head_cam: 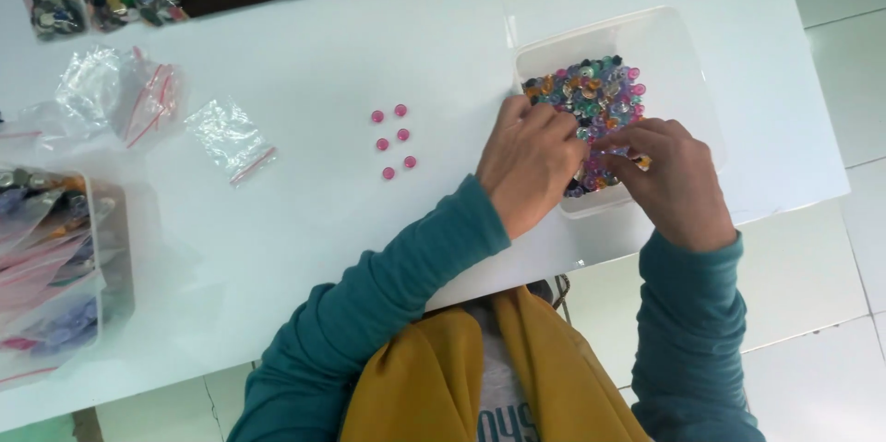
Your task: Sorting small colorful buttons and placing them into small plastic bags for packaging
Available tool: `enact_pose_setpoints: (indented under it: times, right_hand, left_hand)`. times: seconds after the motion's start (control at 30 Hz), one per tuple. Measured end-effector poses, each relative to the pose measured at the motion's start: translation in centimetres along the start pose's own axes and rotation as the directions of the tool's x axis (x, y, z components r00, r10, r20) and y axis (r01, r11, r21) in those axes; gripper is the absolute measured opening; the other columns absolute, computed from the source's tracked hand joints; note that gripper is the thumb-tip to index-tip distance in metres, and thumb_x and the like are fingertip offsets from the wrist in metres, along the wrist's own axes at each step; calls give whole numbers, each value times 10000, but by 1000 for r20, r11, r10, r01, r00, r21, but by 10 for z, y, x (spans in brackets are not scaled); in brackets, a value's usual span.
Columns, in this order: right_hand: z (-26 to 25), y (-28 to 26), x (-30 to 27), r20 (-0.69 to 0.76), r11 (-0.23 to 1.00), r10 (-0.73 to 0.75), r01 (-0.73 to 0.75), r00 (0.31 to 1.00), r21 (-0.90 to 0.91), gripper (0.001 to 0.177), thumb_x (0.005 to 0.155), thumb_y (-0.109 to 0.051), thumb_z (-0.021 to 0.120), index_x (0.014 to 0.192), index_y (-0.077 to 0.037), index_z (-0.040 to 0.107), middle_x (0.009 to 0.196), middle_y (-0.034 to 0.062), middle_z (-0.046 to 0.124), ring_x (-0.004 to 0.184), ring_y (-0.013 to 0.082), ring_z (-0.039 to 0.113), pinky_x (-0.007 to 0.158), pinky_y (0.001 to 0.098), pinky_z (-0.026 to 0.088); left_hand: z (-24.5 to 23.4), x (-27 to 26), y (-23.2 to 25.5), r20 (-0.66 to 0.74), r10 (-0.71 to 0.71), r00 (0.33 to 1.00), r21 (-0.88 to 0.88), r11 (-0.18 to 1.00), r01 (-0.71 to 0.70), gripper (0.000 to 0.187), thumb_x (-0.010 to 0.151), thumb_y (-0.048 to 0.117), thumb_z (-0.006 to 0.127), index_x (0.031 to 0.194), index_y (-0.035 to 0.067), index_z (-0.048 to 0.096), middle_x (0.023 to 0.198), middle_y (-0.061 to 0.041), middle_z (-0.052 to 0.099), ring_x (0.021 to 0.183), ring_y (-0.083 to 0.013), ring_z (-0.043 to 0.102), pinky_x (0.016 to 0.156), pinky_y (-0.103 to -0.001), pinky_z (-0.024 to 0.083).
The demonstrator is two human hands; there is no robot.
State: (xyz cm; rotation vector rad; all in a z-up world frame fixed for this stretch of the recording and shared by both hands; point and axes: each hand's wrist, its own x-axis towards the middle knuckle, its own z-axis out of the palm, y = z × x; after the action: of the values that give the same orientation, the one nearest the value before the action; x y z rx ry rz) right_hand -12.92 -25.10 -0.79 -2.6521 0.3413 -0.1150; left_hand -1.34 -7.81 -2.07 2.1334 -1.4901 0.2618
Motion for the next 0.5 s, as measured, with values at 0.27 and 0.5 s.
enact_pose_setpoints:
  times: [0.27, 0.5]
  right_hand:
    - [-2, -20, 22, 258, 916, 304, -207, 917, -345, 281, 874, -134, 814, 1148, -73, 804, 1097, 183, 754, 980, 291, 707, 786, 413, 597]
    - [2, -18, 24, 282, 918, 320, -223, 904, -327, 281, 897, -212, 792, 1141, -75, 809, 1114, 161, 748, 961, 283, 698, 779, 429, 602]
  left_hand:
    - [58, 34, 11, 222, 10, 975, 54, 998, -23, 127, 763, 50, 833, 702, 92, 729, 748, -112, 632, 757, -307, 625, 829, -501, 328]
    - [60, 40, 10, 333, -32, 942, 88, 996, 3, 92, 750, 43, 787, 735, 103, 720, 784, -119, 640, 752, -316, 617, 845, -509, 317]
